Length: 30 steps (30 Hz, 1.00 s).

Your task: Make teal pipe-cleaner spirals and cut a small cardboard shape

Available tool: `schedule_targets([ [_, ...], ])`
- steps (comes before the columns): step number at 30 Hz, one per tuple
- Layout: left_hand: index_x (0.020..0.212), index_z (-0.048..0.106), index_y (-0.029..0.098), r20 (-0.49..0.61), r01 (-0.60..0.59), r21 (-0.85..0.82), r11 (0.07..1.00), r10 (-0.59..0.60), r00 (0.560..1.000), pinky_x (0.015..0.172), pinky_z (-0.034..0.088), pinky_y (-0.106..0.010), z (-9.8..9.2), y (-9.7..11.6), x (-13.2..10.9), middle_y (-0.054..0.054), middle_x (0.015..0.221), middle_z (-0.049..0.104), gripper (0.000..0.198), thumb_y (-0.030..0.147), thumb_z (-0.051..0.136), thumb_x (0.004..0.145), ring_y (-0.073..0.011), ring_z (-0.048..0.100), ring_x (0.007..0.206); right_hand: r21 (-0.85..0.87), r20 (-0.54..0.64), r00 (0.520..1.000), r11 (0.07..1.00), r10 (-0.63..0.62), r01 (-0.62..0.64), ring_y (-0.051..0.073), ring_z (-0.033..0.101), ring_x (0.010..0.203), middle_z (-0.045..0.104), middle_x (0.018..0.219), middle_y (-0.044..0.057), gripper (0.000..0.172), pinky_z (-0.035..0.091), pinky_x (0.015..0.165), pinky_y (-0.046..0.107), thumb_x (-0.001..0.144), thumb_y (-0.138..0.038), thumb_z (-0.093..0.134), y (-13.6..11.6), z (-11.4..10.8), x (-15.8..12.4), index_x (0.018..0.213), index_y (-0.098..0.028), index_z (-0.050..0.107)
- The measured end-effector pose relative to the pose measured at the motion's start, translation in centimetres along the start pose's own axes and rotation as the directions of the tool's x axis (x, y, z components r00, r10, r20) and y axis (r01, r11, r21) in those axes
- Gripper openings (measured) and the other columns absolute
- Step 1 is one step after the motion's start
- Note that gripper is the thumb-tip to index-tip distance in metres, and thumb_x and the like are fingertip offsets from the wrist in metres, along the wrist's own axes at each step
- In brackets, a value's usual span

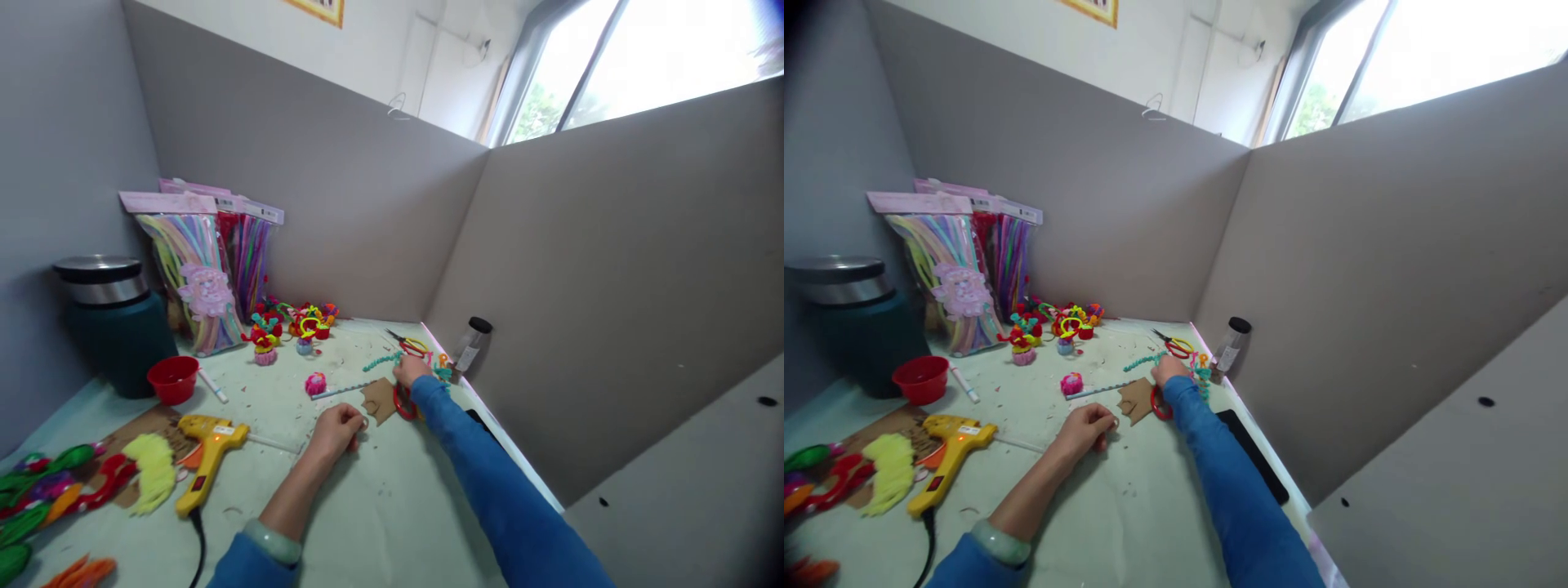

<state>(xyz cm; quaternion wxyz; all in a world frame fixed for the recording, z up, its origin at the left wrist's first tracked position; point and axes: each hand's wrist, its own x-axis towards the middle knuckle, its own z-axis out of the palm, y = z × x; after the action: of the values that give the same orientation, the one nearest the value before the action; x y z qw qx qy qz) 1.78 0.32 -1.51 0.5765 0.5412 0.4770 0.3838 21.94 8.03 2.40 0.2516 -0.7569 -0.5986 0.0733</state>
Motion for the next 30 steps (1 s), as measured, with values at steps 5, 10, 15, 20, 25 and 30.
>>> schedule_targets([
  [5, 0.062, 0.053, 0.015, -0.009, 0.019, -0.016, 1.0, -0.019, 1.0, 0.037, 0.032, -0.019, 0.0, 0.0, 0.0, 0.003, 0.04, 0.054, 0.011, 0.025, 0.058, 0.064, -0.0095, 0.048, 0.033, 0.497, -0.135, 0.983, 0.867, 0.128, -0.045, 0.01, 0.051, 0.045, 0.049, 0.047, -0.005, 0.017, 0.035, 0.04, 0.019, 0.078, -0.028, 0.049, 0.8, -4.8, 1.2, 0.068, -0.015, 0.054],
  [10, 0.072, 0.054, 0.014, 0.013, 0.008, -0.121, 0.993, -0.007, 1.0, 0.036, 0.033, -0.019, -0.1, 0.1, -0.1, 0.001, 0.049, 0.06, 0.017, 0.024, 0.062, 0.061, -0.0095, 0.05, 0.033, 0.796, -0.161, 0.977, 0.603, 0.137, 0.047, 0.006, 0.041, 0.039, 0.046, 0.051, -0.006, 0.017, 0.027, 0.033, 0.016, 0.074, -0.036, 0.049, -0.3, -7.8, -0.9, 0.071, -0.02, 0.047],
  [15, 0.079, 0.06, 0.011, 0.012, 0.054, -0.201, 0.978, -0.053, 0.999, 0.041, 0.041, -0.021, -0.1, 0.4, -0.1, 0.001, 0.051, 0.059, 0.026, 0.025, 0.068, 0.058, -0.0094, 0.052, 0.038, 0.992, -0.038, 0.998, 0.124, 0.059, 0.031, 0.005, 0.04, 0.04, 0.053, 0.059, -0.005, 0.019, 0.025, 0.031, 0.015, 0.069, -0.033, 0.062, -2.1, -4.9, -5.7, 0.073, -0.019, 0.051],
  [20, 0.08, 0.064, 0.01, -0.005, 0.008, -0.075, 0.997, -0.008, 1.0, 0.034, 0.032, -0.02, -0.1, 0.3, -0.2, 0.0, 0.055, 0.061, 0.028, 0.027, 0.069, 0.059, -0.0069, 0.044, 0.03, 0.989, 0.143, 0.989, 0.019, 0.027, -0.144, 0.006, 0.043, 0.041, 0.059, 0.063, -0.003, 0.024, 0.029, 0.033, 0.015, 0.067, -0.032, 0.067, -3.0, 1.3, -9.6, 0.079, -0.019, 0.051],
  [25, 0.078, 0.066, 0.012, 0.021, -0.047, -0.044, 0.998, 0.048, 0.999, 0.035, 0.029, -0.02, 0.0, 1.2, -0.8, 0.002, 0.041, 0.053, 0.026, 0.035, 0.066, 0.066, -0.007, 0.041, 0.03, 0.984, 0.173, 0.985, 0.033, 0.0, -0.172, 0.006, 0.041, 0.039, 0.052, 0.051, -0.006, 0.023, 0.027, 0.034, 0.015, 0.07, -0.035, 0.066, -3.0, 3.9, -10.6, 0.078, -0.02, 0.05],
  [30, 0.075, 0.062, 0.012, 0.064, 0.011, -0.203, 0.979, 0.002, 0.998, 0.038, 0.032, -0.019, 0.1, 2.2, -1.3, 0.002, 0.046, 0.056, 0.031, 0.042, 0.065, 0.068, -0.0059, 0.042, 0.032, 0.983, 0.129, 0.991, 0.135, -0.039, -0.123, 0.006, 0.039, 0.037, 0.047, 0.046, -0.009, 0.022, 0.025, 0.036, 0.016, 0.075, -0.036, 0.063, -2.9, 4.3, -10.8, 0.079, -0.02, 0.049],
])
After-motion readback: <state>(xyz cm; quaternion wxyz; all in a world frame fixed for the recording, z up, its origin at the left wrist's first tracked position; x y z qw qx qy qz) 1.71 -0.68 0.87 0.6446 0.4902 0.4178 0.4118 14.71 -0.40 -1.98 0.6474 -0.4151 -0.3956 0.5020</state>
